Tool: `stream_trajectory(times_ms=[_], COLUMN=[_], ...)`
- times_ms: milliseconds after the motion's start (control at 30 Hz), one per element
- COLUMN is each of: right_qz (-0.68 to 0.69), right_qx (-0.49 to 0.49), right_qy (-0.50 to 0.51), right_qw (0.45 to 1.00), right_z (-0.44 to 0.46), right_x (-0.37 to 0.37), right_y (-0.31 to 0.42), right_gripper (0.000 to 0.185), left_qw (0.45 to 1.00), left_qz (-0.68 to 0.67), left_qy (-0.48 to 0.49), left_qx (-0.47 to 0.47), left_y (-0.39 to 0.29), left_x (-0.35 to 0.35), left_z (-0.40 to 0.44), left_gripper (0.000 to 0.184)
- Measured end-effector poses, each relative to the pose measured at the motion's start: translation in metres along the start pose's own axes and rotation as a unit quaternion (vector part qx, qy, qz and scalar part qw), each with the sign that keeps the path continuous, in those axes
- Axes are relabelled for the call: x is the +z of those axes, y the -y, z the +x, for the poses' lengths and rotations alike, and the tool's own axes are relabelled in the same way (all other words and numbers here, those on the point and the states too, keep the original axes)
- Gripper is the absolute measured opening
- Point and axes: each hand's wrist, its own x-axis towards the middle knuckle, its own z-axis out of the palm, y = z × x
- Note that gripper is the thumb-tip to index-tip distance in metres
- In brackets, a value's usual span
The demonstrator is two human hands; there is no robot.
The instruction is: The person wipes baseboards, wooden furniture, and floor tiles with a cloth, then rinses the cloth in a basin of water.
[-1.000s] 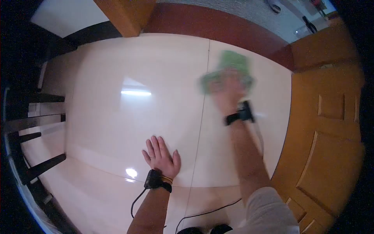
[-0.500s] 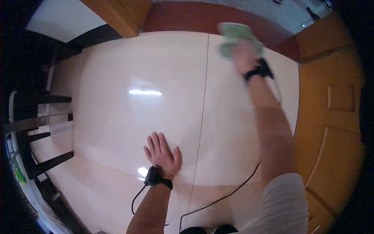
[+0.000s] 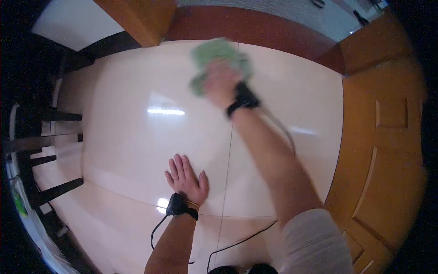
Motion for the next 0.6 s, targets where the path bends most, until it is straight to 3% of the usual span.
stream_trajectory(times_ms=[33, 100, 200, 333, 367, 433, 500, 567, 600], right_qz=[-0.012, 0.087, 0.106, 0.024, 0.023, -0.014, -0.077, -0.076, -0.090], right_qx=[-0.010, -0.185, -0.177, 0.072, 0.110, 0.234, 0.317, 0.284, 0.293], right_qy=[0.019, -0.008, -0.028, -0.083, -0.057, -0.062, -0.059, -0.102, -0.088], right_qw=[1.000, 0.979, 0.978, 0.994, 0.992, 0.970, 0.943, 0.950, 0.948], right_z=[-0.005, -0.041, -0.047, -0.059, -0.074, -0.126, -0.185, -0.253, -0.291], right_x=[0.012, 0.019, 0.019, -0.025, -0.050, -0.055, -0.065, -0.039, -0.041], right_y=[0.048, 0.077, 0.039, -0.123, -0.169, -0.246, -0.275, -0.312, -0.294], right_gripper=[0.058, 0.061, 0.065, 0.075, 0.076, 0.083, 0.082, 0.088, 0.083], left_qw=[1.000, 1.000, 1.000, 0.999, 0.998, 0.998, 0.998, 0.998, 0.998], left_qz=[-0.003, -0.007, 0.011, 0.019, 0.019, 0.029, 0.033, 0.032, 0.024], left_qy=[-0.005, -0.010, -0.025, -0.049, -0.054, -0.052, -0.047, -0.061, -0.061], left_qx=[-0.005, -0.007, -0.011, -0.010, -0.011, -0.013, -0.016, -0.009, -0.009], left_y=[0.000, -0.001, -0.006, -0.003, -0.001, 0.001, 0.001, -0.002, -0.002], left_x=[0.000, -0.001, -0.001, 0.009, 0.009, 0.009, 0.009, 0.011, 0.010], left_z=[0.000, -0.001, 0.001, -0.001, -0.002, -0.004, -0.004, -0.001, -0.001], left_gripper=[0.082, 0.082, 0.081, 0.079, 0.079, 0.080, 0.079, 0.078, 0.079])
